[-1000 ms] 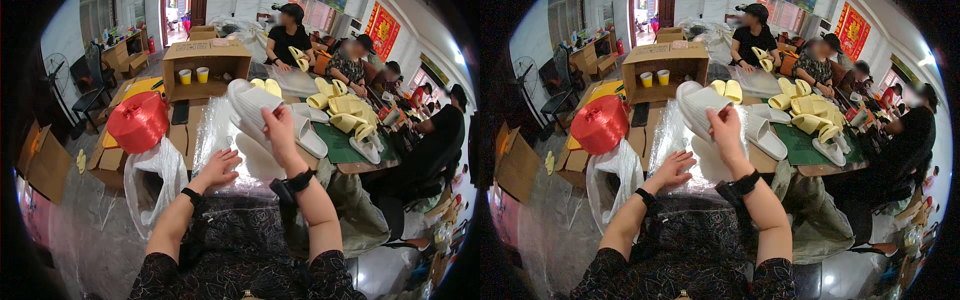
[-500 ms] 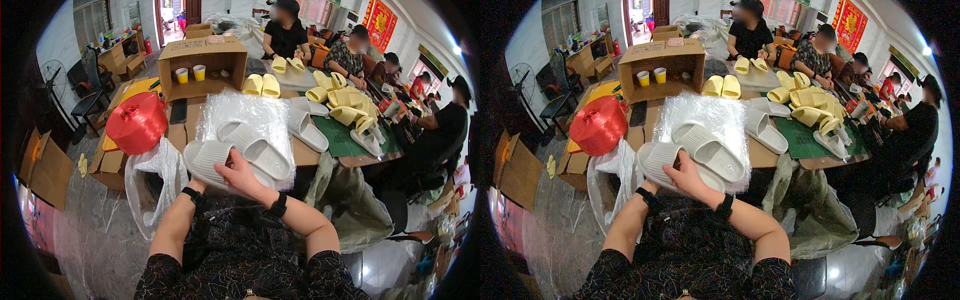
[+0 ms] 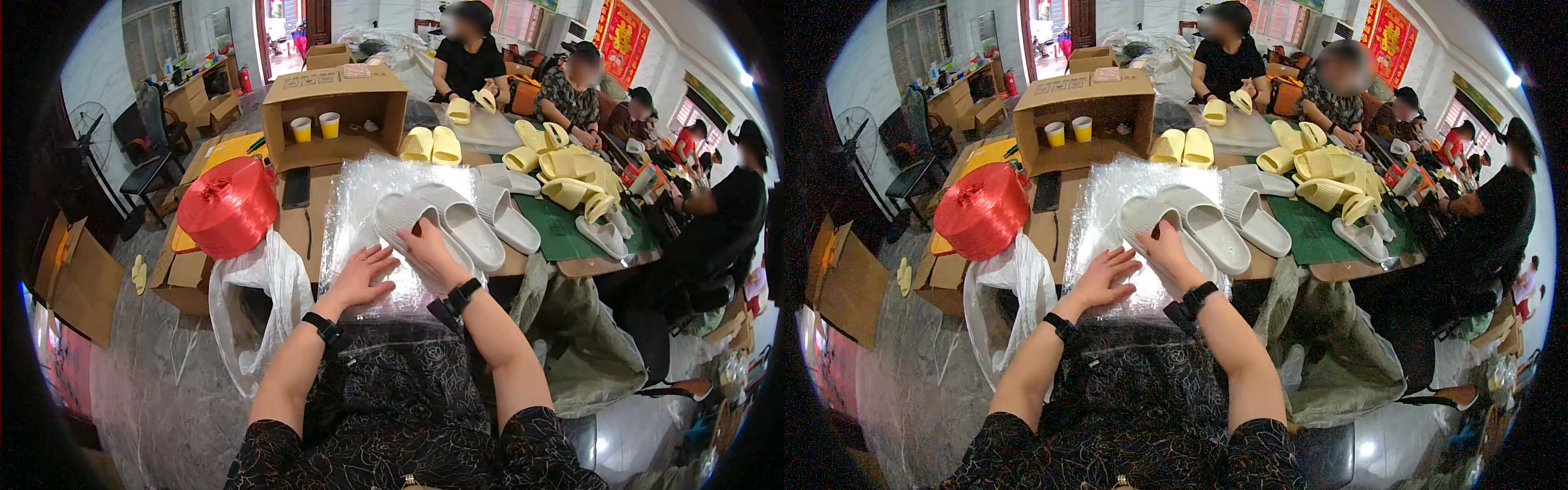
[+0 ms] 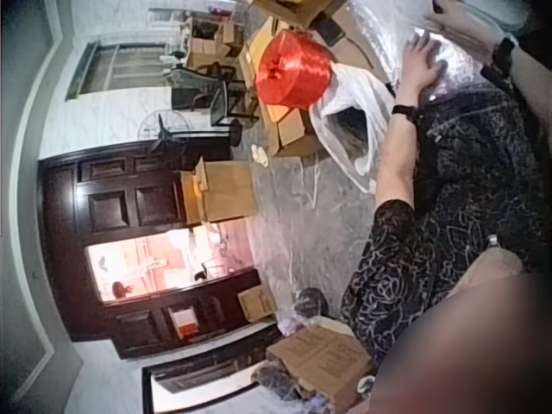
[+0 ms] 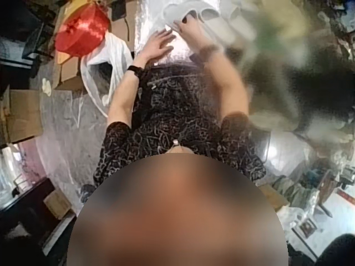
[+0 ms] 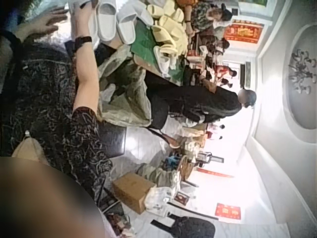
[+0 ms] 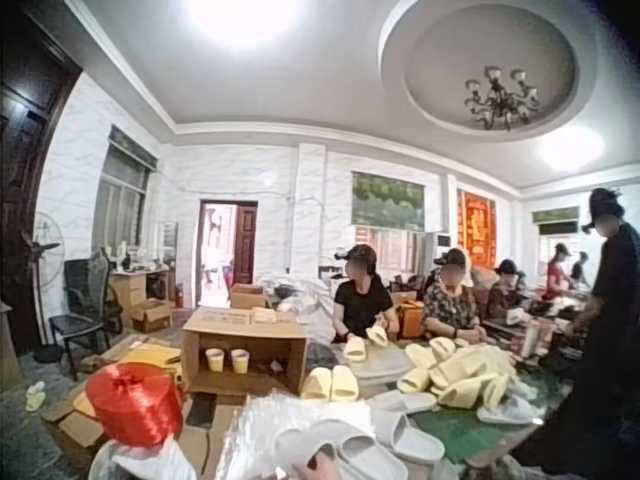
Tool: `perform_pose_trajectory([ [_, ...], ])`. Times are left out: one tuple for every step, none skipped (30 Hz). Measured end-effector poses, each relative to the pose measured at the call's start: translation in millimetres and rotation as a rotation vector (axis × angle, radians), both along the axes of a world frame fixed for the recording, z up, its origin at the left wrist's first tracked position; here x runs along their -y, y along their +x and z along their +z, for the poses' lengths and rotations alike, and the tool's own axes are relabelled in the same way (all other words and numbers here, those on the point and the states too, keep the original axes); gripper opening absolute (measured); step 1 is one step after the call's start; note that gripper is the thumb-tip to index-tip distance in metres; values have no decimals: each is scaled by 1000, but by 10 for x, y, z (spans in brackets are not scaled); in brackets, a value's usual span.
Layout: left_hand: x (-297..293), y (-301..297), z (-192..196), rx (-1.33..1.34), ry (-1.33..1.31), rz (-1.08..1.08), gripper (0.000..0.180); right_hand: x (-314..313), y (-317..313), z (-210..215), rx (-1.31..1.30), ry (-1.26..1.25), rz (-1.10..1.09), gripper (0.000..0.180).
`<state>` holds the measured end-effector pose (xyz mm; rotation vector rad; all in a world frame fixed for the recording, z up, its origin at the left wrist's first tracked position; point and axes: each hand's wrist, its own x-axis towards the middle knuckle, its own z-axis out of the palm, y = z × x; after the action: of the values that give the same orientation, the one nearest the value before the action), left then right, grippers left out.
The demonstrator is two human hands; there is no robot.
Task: The recorder is seen placing pairs of plastic sandals/slides into transparent plastic bags.
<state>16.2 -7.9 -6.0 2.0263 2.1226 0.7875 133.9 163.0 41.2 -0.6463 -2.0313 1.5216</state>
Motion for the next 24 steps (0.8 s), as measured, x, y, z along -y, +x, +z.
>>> perform_pose_trajectory([
  [10, -10, 0, 1, 1, -4, 56, 52, 55, 92, 85, 39, 89, 43],
  [-13, 10, 9, 3, 4, -18, 56, -5, 132, 91, 87, 41, 85, 43],
  [7, 16, 9, 14, 0, -10, 56, -51, 200, 53, 79, 311, -48, 46],
  [15, -2, 18, 24, -1, 1, 56, -104, 266, 19, 68, 582, -179, 49],
  [25, -1, 32, 31, -2, 10, 55, -182, 350, 31, 73, 580, -169, 49],
  [13, -1, 38, 38, -2, 15, 55, -303, 429, 75, 147, 665, -282, 53],
  [13, -7, 46, 15, 9, 9, 55, -377, 480, 93, 219, 750, -394, 57],
  [-6, -26, 51, -13, 23, -3, 55, -448, 493, 53, 219, 753, -394, 57],
  [-33, -40, 32, -34, 21, -18, 55, -503, 479, 8, 358, 738, -356, 57],
  [-46, -39, 24, -36, 25, -15, 55, -552, 463, -34, 494, 722, -316, 57],
  [-35, -31, 0, -60, 12, -20, 55, -521, 437, -85, 520, 857, -270, 53],
  [-36, -33, -13, -86, -1, -26, 55, -546, 396, -103, 515, 860, -265, 53],
  [-52, -48, -13, -102, 6, -34, 56, -571, 344, -112, 530, 909, -230, 48],
  [-43, -44, -15, -104, 4, -29, 56, -571, 315, -134, 547, 953, -194, 45],
  [-45, -39, -12, -119, 3, -33, 56, -613, 295, -125, 510, 1033, -165, 42],
  [-57, -33, -3, -134, 3, -39, 56, -648, 316, -122, 505, 1032, -165, 42],
  [-48, -53, -37, -167, -19, -28, 57, -660, 313, -104, 462, 1001, -140, 41],
  [-70, -52, -34, -177, -16, -22, 57, -730, 313, -75, 418, 973, -123, 40],
  [-92, -27, -39, -204, -57, -26, 58, -757, 388, -84, 343, 947, -140, 42],
  [-81, -31, -39, -231, -97, -15, 60, -710, 465, -26, 357, 929, -164, 43],
  [-104, 5, -29, -240, -87, -21, 62, -733, 576, 22, 363, 890, -207, 45],
  [-121, 26, -31, -244, -119, -17, 62, -741, 669, 51, 367, 850, -243, 46],
  [-114, 31, -42, -236, -143, 0, 67, -708, 747, 84, 353, 858, -233, 46],
  [-94, 42, -23, -224, -170, 16, 72, -647, 829, 113, 256, 776, -296, 47],
])
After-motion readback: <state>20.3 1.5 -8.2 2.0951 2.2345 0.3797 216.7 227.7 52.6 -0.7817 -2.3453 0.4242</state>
